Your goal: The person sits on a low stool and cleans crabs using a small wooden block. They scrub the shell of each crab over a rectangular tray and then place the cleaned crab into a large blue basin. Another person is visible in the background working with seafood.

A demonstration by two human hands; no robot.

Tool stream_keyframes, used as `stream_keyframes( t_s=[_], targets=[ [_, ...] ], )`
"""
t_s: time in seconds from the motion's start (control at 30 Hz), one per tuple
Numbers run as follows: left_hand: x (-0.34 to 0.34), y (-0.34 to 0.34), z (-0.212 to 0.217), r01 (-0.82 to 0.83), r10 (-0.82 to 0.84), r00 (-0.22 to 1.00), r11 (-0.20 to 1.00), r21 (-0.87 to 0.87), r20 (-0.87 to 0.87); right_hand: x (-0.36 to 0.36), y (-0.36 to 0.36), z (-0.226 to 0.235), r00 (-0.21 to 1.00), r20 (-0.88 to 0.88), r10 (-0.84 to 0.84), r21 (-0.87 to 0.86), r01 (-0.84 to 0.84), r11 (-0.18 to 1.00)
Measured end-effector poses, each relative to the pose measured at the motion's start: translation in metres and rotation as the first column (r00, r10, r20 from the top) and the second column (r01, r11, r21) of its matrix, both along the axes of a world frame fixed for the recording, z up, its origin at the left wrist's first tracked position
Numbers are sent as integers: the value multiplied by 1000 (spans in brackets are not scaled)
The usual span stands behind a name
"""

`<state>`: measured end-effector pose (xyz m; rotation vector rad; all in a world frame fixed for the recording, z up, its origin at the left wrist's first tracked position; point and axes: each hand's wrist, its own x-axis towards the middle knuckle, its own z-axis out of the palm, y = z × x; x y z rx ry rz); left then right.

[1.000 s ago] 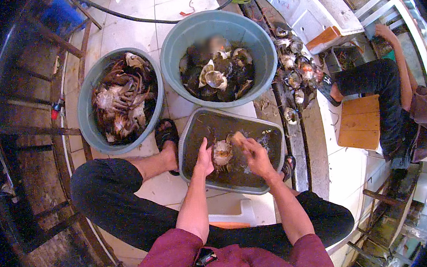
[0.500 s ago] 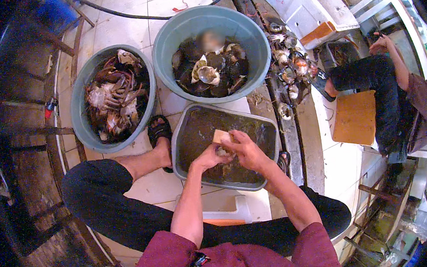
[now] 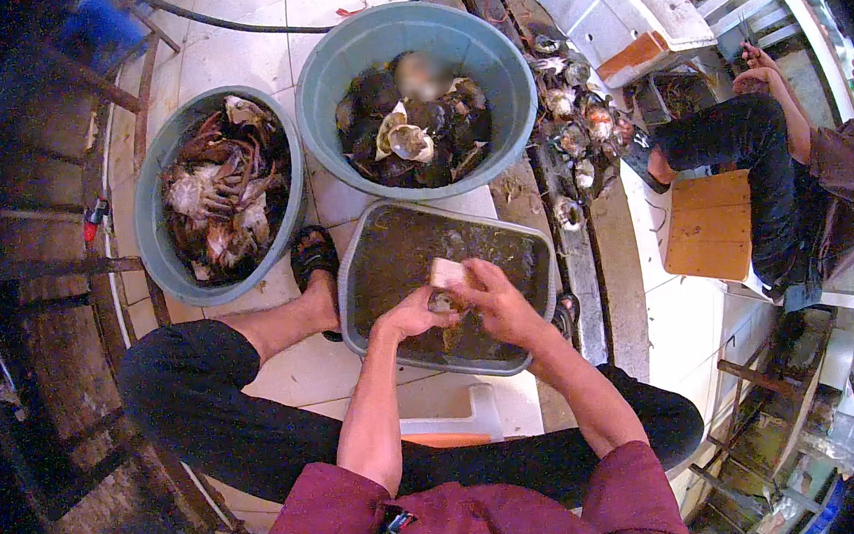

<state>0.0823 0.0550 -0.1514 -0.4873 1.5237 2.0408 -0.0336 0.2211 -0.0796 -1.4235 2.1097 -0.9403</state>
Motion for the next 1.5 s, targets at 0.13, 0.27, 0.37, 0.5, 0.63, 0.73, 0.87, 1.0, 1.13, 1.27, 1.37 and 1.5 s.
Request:
stream_keyframes(
  t_s=[0.13,0.27,0.37,0.5,0.63,0.73,0.87,1.0,1.13,1.27,1.37,1.5],
  targets=[
    [-16,0,21,44,-54,997,986,-163,-57,-17,27,-20,995,-99,-34,94,43,995],
    [2,-4,-6,-60,64,995,996,63,-73,-3,15,-18,996,-95,4,70,3,998],
    [-3,-6,-2,-13,11,997,1000,-27,-81,-12,23,-17,984,-161,-78,88,93,992],
    [-7,-9,20,-20,16,998,998,-65,-60,-3,10,-5,990,-135,-35,33,40,999],
    [-5,-6,6,-15,8,992,998,-56,-129,-12,18,-5,983,-182,-34,63,46,997],
    [-6,-10,7,67,-72,995,995,-68,-71,-4,13,-1,996,-88,-5,29,8,1000],
    [-4,-4,1,-34,37,989,999,22,-141,-10,16,4,985,-165,-51,33,57,998],
    [0,-13,8,16,-20,998,998,-65,-61,-9,25,-17,979,-197,-51,121,75,990],
    [0,-8,1,-28,21,993,998,-62,-113,-8,5,-1,994,-74,-84,-20,83,996],
    [-3,-8,4,-29,24,995,999,-45,-94,1,10,-21,994,-23,-103,-8,103,995],
    [-6,-5,2,-2,-15,992,992,-128,-127,-3,9,-18,992,-49,-116,0,116,993],
    [-6,-5,-2,24,-37,998,974,-224,-51,11,3,-21,994,36,-105,-39,107,993]
  ],
)
